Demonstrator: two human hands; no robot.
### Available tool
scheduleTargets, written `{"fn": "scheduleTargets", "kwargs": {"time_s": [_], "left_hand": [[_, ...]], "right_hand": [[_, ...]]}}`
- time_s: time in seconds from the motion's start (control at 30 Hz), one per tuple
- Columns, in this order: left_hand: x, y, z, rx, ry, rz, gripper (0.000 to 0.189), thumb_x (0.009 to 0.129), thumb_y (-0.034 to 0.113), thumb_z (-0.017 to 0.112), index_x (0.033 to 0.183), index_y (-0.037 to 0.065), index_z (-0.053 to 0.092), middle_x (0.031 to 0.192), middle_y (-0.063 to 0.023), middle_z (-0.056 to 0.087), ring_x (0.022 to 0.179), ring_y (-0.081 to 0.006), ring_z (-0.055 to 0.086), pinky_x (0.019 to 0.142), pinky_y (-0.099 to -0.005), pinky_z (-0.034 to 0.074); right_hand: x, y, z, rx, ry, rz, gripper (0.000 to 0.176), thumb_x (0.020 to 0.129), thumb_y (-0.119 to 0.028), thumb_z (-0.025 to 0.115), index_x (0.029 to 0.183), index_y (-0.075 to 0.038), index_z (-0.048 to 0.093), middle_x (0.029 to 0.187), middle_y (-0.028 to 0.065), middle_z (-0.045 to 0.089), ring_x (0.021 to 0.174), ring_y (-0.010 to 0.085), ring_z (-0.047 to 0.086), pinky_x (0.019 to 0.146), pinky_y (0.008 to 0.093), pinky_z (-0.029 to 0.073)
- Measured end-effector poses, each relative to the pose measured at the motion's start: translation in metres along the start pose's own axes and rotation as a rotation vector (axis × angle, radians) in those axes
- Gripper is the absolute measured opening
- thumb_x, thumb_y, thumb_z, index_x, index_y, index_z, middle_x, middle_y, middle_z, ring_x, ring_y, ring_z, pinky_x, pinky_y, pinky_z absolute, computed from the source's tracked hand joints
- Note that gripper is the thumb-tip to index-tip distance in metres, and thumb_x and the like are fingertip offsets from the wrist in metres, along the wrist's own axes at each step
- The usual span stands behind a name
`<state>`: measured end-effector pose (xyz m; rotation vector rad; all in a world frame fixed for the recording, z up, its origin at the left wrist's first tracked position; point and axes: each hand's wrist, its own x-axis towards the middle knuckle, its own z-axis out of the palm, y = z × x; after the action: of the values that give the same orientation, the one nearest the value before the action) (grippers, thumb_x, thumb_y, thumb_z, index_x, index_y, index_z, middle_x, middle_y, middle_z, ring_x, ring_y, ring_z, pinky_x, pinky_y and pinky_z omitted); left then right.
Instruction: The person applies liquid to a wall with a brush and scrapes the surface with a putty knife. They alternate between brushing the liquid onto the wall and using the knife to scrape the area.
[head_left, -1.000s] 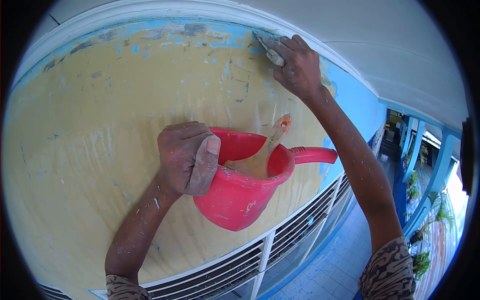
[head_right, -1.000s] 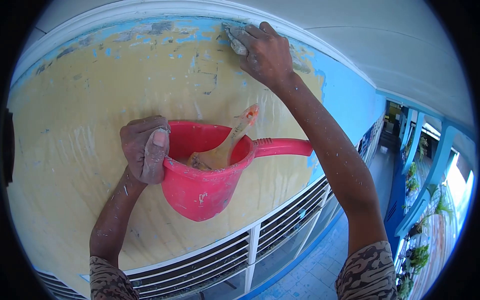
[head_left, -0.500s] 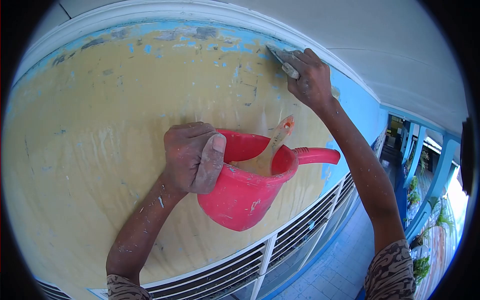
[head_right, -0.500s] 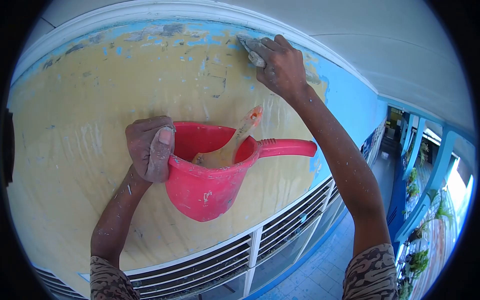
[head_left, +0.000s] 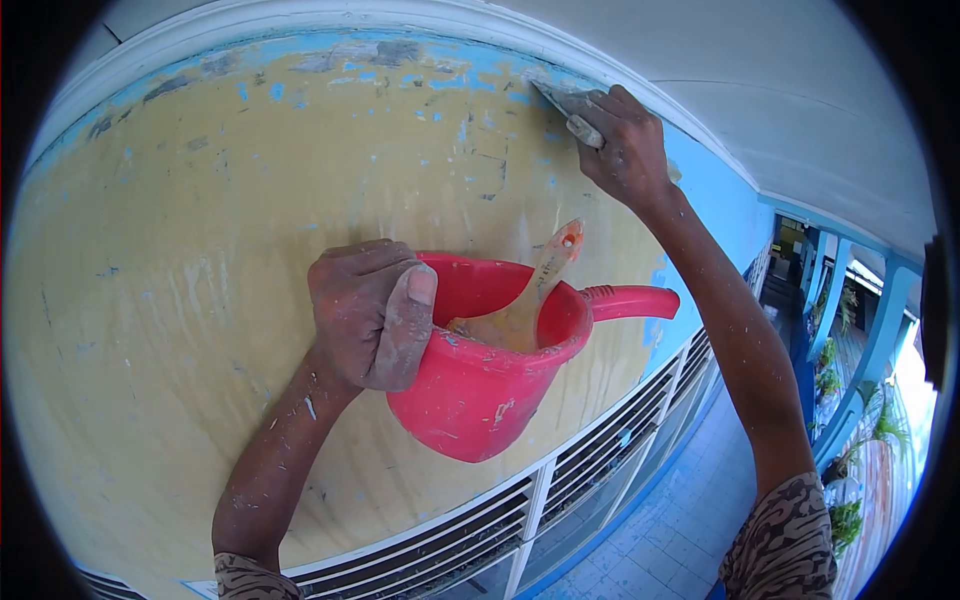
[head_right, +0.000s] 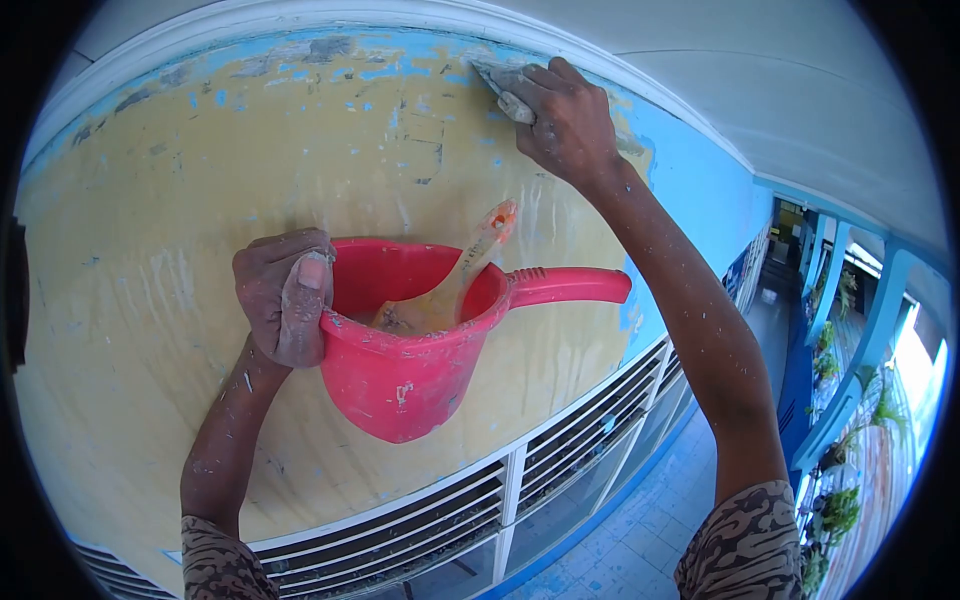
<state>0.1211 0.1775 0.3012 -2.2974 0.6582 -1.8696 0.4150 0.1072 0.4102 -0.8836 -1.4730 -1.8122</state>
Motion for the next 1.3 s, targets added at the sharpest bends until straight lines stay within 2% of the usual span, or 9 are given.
{"fn": "scheduleTargets", "kwargs": {"time_s": [0.5,0.57,0.7,0.97,1.07,1.13,1.3], "left_hand": [[0.001,-0.001,0.009,0.014,-0.005,-0.005,0.033,0.091,0.006,0.053,0.058,0.002,0.047,0.051,-0.0099,0.039,0.041,-0.0265,0.039,0.043,-0.0355,0.032],[-0.001,-0.003,0.007,-0.011,-0.007,-0.015,0.033,0.091,0.006,0.053,0.058,0.002,0.046,0.051,-0.0100,0.039,0.041,-0.0263,0.039,0.043,-0.0356,0.032],[-0.002,-0.002,0.003,0.038,-0.005,-0.009,0.034,0.091,0.006,0.053,0.058,0.002,0.045,0.051,-0.0097,0.037,0.041,-0.0264,0.038,0.043,-0.0356,0.032],[-0.004,-0.004,0.006,0.013,0.031,-0.022,0.034,0.091,0.006,0.053,0.058,0.001,0.045,0.051,-0.0098,0.037,0.041,-0.0266,0.038,0.043,-0.0360,0.032],[-0.002,-0.004,0.006,0.023,-0.014,-0.038,0.034,0.091,0.006,0.053,0.058,0.001,0.044,0.052,-0.0096,0.037,0.042,-0.0266,0.037,0.043,-0.0361,0.032],[-0.004,-0.005,0.007,-0.015,0.013,-0.028,0.035,0.091,0.006,0.053,0.058,0.001,0.043,0.052,-0.0095,0.036,0.042,-0.0269,0.037,0.043,-0.0360,0.031],[-0.004,-0.004,0.007,0.002,0.014,-0.036,0.035,0.091,0.007,0.053,0.058,0.001,0.044,0.052,-0.0100,0.036,0.042,-0.0273,0.037,0.043,-0.0361,0.031]], "right_hand": [[-0.004,0.016,0.006,-0.015,0.059,-0.018,0.040,0.067,0.002,0.066,0.106,-0.009,0.074,0.088,0.0054,0.069,0.073,0.0249,0.057,0.061,0.0375,0.052],[-0.006,0.017,0.003,-0.038,-0.054,-0.006,0.049,0.060,-0.002,0.068,0.107,-0.013,0.074,0.093,0.0016,0.070,0.080,0.0236,0.059,0.064,0.0364,0.056],[-0.012,0.020,0.011,-0.044,0.006,-0.025,0.053,0.058,0.000,0.068,0.109,-0.014,0.074,0.099,0.0016,0.071,0.080,0.0231,0.059,0.064,0.0358,0.056],[-0.011,0.017,0.009,-0.038,-0.010,-0.068,0.056,0.057,-0.003,0.071,0.111,-0.013,0.073,0.101,0.0028,0.070,0.082,0.0227,0.059,0.064,0.0369,0.056],[-0.005,0.020,0.011,-0.075,-0.035,0.039,0.056,0.058,-0.004,0.072,0.113,-0.014,0.073,0.103,0.0033,0.071,0.083,0.0230,0.060,0.066,0.0364,0.057],[-0.005,0.014,0.013,-0.089,0.013,0.016,0.057,0.059,-0.005,0.073,0.115,-0.014,0.072,0.102,0.0027,0.071,0.085,0.0225,0.061,0.066,0.0357,0.058],[-0.014,0.009,0.008,-0.063,-0.046,-0.028,0.059,0.059,-0.004,0.074,0.116,-0.013,0.071,0.101,0.0026,0.069,0.088,0.0235,0.061,0.069,0.0376,0.058]]}}
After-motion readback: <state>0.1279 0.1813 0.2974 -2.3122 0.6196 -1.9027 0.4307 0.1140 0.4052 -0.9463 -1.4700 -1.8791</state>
